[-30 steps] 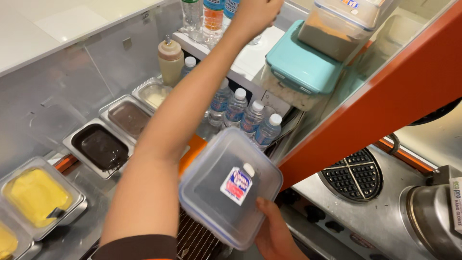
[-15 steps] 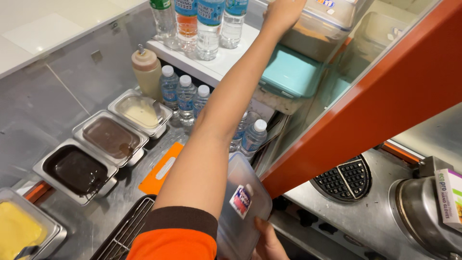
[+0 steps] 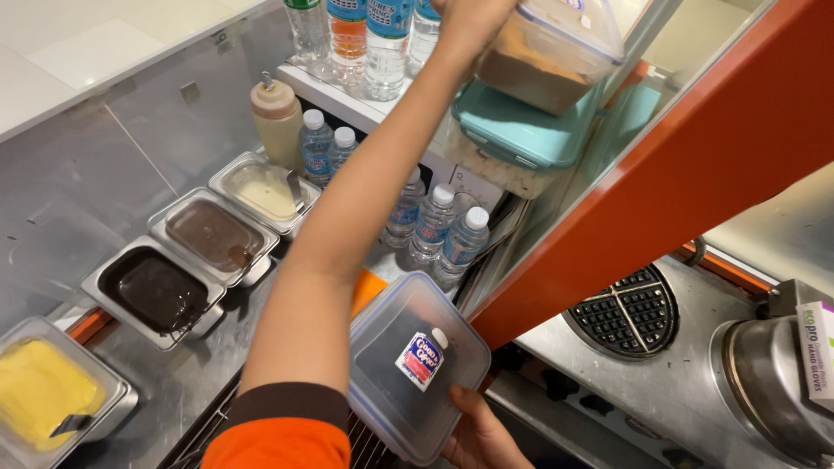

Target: The person assembles a waffle by placing marshmallows and a brown topping on a waffle half, then folds it in half. They use a spatula to transfer the folded waffle onto an orange paper wrapper and place it on a shelf. The person then organizes several ingredient containers on the counter and shelf.

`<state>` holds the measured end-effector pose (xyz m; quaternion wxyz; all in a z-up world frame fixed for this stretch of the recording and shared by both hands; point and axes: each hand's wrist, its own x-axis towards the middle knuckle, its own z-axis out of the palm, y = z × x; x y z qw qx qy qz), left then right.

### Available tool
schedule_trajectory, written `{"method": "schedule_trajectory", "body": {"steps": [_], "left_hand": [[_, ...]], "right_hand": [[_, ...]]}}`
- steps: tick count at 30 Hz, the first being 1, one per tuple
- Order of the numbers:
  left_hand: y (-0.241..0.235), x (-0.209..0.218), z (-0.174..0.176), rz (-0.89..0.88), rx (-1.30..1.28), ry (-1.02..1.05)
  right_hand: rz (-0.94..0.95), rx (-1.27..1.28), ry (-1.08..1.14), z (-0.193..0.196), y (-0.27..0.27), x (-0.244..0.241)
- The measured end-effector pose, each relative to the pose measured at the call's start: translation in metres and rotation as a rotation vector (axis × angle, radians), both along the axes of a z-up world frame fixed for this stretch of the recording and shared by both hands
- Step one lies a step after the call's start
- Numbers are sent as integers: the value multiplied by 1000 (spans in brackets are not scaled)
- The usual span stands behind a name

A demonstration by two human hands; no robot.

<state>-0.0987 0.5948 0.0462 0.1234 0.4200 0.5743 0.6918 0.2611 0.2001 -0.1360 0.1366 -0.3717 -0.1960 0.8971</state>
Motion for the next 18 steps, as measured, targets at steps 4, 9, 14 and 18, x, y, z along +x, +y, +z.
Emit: {"method": "schedule_trajectory", "body": {"steps": [4, 9, 14, 18], "left_hand": [[-48, -29, -14, 18, 130, -129], [-120, -42, -8, -168, -89, -338], [-167, -18, 10, -255, -243, -318], [-183, -13, 11, -335, -320, -226]], "right_hand": [[3, 73, -77, 8, 4, -1], [-1, 140, 157, 26, 5, -10], [-4, 203, 213, 46, 2, -20], [-31, 208, 184, 56, -2, -20]]}}
